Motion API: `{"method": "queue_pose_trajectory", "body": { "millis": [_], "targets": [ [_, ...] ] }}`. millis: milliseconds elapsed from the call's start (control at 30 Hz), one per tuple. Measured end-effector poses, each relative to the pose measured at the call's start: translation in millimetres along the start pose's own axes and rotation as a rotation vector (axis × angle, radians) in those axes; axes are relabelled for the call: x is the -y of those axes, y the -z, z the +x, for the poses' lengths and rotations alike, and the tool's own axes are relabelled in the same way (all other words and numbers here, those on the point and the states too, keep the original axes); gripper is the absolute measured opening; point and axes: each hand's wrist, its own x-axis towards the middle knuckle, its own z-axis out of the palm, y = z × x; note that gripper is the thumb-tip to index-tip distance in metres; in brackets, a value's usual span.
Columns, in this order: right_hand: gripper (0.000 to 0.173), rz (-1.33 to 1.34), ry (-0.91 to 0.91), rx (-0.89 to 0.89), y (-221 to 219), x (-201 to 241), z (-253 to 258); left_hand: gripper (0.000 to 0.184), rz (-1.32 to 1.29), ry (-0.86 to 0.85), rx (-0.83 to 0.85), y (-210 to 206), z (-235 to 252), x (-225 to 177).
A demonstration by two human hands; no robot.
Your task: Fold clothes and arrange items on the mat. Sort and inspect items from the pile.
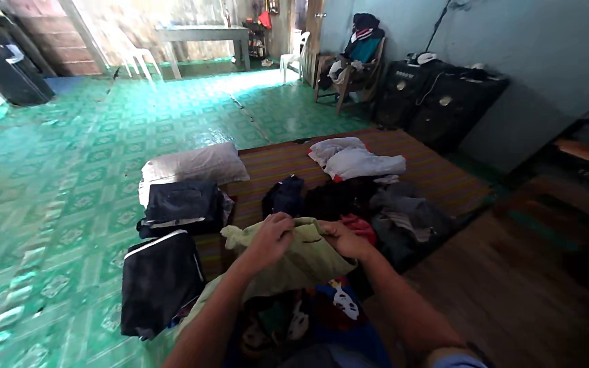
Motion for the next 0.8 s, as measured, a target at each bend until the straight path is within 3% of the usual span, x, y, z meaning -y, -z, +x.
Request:
{"method": "queue_pose_trajectory", "body": {
  "millis": [100,233,267,333,433,600,800],
  "targets": [
    [0.031,-0.034,-0.052,-0.013,0,13,-6,0.024,0.039,-0.003,-0.046,-5,-5,-4],
    [0.079,-0.005,-0.091,-0.056,2,41,-12,0.02,0.107,-0.107,-0.16,-13,-7,-12],
    [0.081,-0.044,-0.143,-0.043,1,54,-10,0.02,0.11,-0.125,-0.174,-13,-7,-18],
    [0.062,-0.152,-0.229,-0.067,-5,76,-5,0.02,0.136,-0.175,-0.213,-12,-9,-30],
    [0.024,-0.2,-0.066,-0.185,-7,95,-3,0.02,0.107,-0.246,-0.267,-3,-11,-47],
    [0.018,-0.405,0.18,-0.192,5,142,-11,0.029,0.059,-0.257,-0.21,22,-27,-63],
    [0.014,-0.553,0.272,-0.229,28,190,-29,0.035,-0.085,-0.209,-0.092,18,-55,-61]
  ]
}}
